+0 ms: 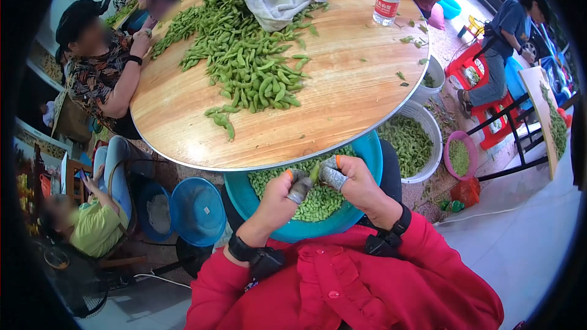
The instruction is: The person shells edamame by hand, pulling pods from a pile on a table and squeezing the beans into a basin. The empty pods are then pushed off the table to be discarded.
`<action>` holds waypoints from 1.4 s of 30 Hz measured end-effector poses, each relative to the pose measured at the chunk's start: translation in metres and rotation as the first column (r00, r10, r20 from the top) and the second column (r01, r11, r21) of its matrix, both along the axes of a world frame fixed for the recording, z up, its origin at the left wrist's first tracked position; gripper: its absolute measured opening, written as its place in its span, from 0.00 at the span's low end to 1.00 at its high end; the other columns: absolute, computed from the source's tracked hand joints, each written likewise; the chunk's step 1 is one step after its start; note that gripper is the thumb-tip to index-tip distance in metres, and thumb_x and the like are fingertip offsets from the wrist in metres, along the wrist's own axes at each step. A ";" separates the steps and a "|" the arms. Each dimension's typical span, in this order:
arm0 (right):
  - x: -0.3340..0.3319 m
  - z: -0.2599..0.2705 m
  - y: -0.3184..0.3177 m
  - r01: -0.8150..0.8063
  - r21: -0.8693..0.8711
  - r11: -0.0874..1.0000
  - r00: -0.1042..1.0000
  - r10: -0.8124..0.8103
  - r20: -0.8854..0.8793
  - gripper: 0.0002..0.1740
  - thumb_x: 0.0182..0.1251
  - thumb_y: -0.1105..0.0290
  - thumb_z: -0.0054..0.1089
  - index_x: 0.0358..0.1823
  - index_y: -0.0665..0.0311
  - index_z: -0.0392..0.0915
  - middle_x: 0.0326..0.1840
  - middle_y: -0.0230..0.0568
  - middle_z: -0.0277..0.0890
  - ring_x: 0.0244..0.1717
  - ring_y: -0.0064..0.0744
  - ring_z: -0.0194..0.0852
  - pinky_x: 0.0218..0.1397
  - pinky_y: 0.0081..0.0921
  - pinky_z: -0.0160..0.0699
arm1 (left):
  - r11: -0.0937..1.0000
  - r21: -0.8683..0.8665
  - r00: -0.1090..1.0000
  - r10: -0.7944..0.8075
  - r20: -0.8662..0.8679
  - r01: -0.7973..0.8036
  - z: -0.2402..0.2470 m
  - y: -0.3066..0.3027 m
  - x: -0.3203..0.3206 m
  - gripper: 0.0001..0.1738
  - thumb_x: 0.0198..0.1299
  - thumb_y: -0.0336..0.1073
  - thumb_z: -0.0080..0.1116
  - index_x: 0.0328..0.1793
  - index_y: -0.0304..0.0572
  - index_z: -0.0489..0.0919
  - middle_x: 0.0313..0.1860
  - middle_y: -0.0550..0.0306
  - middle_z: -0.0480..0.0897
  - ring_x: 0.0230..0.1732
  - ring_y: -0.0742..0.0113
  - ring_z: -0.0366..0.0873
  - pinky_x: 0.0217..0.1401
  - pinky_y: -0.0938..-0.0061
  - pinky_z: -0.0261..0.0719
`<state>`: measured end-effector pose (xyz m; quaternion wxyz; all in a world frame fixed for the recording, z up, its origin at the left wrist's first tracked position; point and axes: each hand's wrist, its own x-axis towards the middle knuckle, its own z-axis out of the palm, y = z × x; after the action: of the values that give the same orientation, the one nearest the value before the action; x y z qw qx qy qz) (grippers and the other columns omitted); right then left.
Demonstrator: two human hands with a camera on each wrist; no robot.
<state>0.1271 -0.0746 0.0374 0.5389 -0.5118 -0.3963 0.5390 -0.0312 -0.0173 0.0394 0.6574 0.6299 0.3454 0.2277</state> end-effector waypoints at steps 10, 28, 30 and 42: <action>0.001 -0.005 -0.005 -0.132 -0.013 0.991 0.956 0.124 -0.267 0.09 0.63 0.68 0.50 0.36 0.67 0.75 0.29 0.26 0.72 0.31 0.14 0.66 0.35 0.15 0.66 | 0.765 0.643 0.989 0.075 -0.127 0.025 -0.017 -0.007 -0.003 0.11 0.54 0.35 0.53 0.38 0.34 0.73 0.22 0.50 0.74 0.20 0.56 0.71 0.21 0.69 0.67; -0.006 -0.010 0.001 -0.039 0.062 0.997 0.972 0.024 0.233 0.04 0.56 0.74 0.51 0.28 0.68 0.74 0.19 0.30 0.70 0.23 0.15 0.59 0.25 0.19 0.62 | 0.990 0.132 0.998 0.054 0.014 -0.056 -0.017 -0.001 -0.004 0.13 0.51 0.33 0.61 0.40 0.37 0.72 0.27 0.65 0.74 0.27 0.81 0.69 0.28 0.84 0.68; -0.003 -0.009 -0.002 -0.060 0.080 0.995 0.937 0.028 0.348 0.03 0.54 0.75 0.52 0.27 0.68 0.72 0.16 0.37 0.65 0.21 0.17 0.57 0.23 0.21 0.61 | 0.964 0.252 0.993 -0.062 -0.096 0.085 -0.014 0.002 -0.007 0.13 0.51 0.30 0.60 0.41 0.36 0.70 0.29 0.65 0.74 0.29 0.82 0.68 0.30 0.84 0.69; -0.009 -0.003 -0.004 -0.010 0.209 0.978 0.851 -0.101 0.516 0.05 0.52 0.75 0.54 0.24 0.69 0.69 0.16 0.46 0.64 0.16 0.33 0.62 0.21 0.27 0.60 | 0.994 -0.092 0.996 -0.057 0.065 0.063 -0.028 0.008 -0.008 0.10 0.52 0.26 0.48 0.42 0.36 0.69 0.29 0.63 0.72 0.31 0.77 0.67 0.34 0.82 0.67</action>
<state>0.1186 -0.0788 0.0347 0.4729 -0.5904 -0.5689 0.3227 -0.0392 -0.0097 0.0118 0.7032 0.6009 0.3160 0.2110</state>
